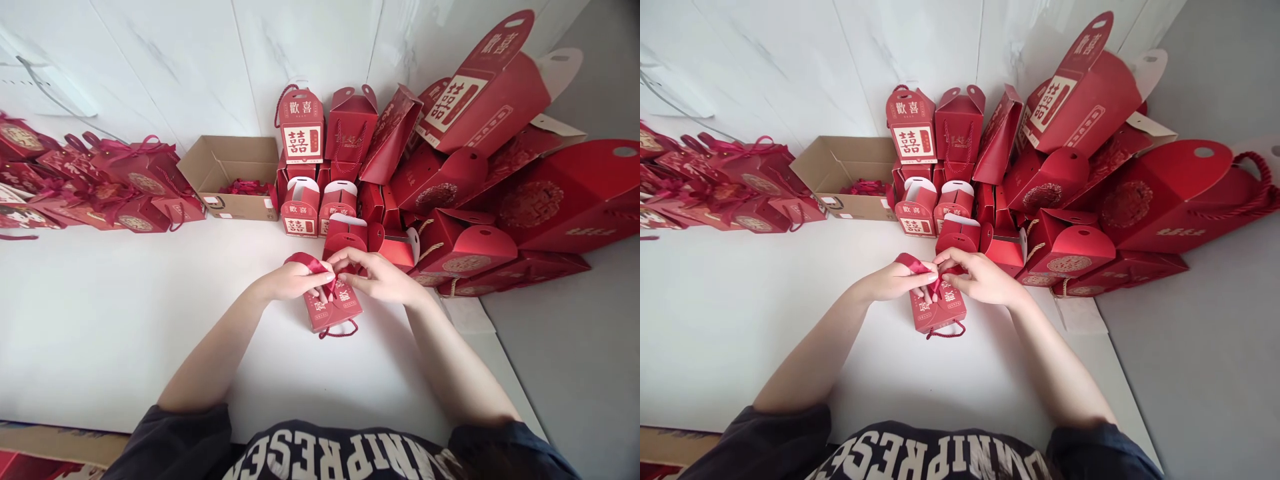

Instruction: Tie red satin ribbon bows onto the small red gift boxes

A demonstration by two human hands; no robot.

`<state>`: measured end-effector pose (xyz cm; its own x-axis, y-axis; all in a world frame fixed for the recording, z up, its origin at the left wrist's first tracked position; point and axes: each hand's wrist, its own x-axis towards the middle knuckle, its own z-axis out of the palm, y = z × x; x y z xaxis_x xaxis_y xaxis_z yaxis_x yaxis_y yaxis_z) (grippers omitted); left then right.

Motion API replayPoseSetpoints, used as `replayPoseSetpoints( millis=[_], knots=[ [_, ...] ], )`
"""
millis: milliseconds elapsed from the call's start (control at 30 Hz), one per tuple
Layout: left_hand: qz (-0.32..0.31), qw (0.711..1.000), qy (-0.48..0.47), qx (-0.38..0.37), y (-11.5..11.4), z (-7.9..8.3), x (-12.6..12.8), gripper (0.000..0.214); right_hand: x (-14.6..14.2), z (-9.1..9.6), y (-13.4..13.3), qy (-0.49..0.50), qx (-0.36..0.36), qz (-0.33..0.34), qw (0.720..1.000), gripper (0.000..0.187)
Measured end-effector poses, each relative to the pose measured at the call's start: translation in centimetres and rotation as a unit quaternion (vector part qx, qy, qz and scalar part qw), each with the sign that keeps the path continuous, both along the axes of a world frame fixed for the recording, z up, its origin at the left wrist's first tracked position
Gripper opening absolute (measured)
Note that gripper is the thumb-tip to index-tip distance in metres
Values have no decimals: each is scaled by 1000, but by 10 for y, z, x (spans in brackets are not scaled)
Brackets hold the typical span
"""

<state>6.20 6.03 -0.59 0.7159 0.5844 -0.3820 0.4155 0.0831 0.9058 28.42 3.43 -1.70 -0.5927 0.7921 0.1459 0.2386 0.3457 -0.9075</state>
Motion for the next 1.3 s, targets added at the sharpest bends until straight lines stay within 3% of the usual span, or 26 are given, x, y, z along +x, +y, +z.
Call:
replayPoseSetpoints(
  millis=[233,467,700,833,967,1100,1300],
  knots=[
    [32,999,18,-25,1,-1,-2,47,11,1,4,-57,75,-58,994,17],
    [34,998,19,-41,4,1,-4,51,15,16,-10,-95,148,-86,981,13],
    [37,998,0,-46,3,0,-3,51,6,19,-16,-86,153,-97,980,15],
    [41,998,11,-45,3,-1,-2,55,5,24,-24,-104,185,-29,977,14],
    [52,998,14,-31,3,0,-2,53,-2,31,-37,-208,195,59,957,12],
    [42,998,9,-36,3,1,-2,49,-12,32,-41,-259,200,84,941,15],
    [34,998,-1,-47,2,2,-2,49,-16,27,-39,-240,187,108,947,11]
  ],
)
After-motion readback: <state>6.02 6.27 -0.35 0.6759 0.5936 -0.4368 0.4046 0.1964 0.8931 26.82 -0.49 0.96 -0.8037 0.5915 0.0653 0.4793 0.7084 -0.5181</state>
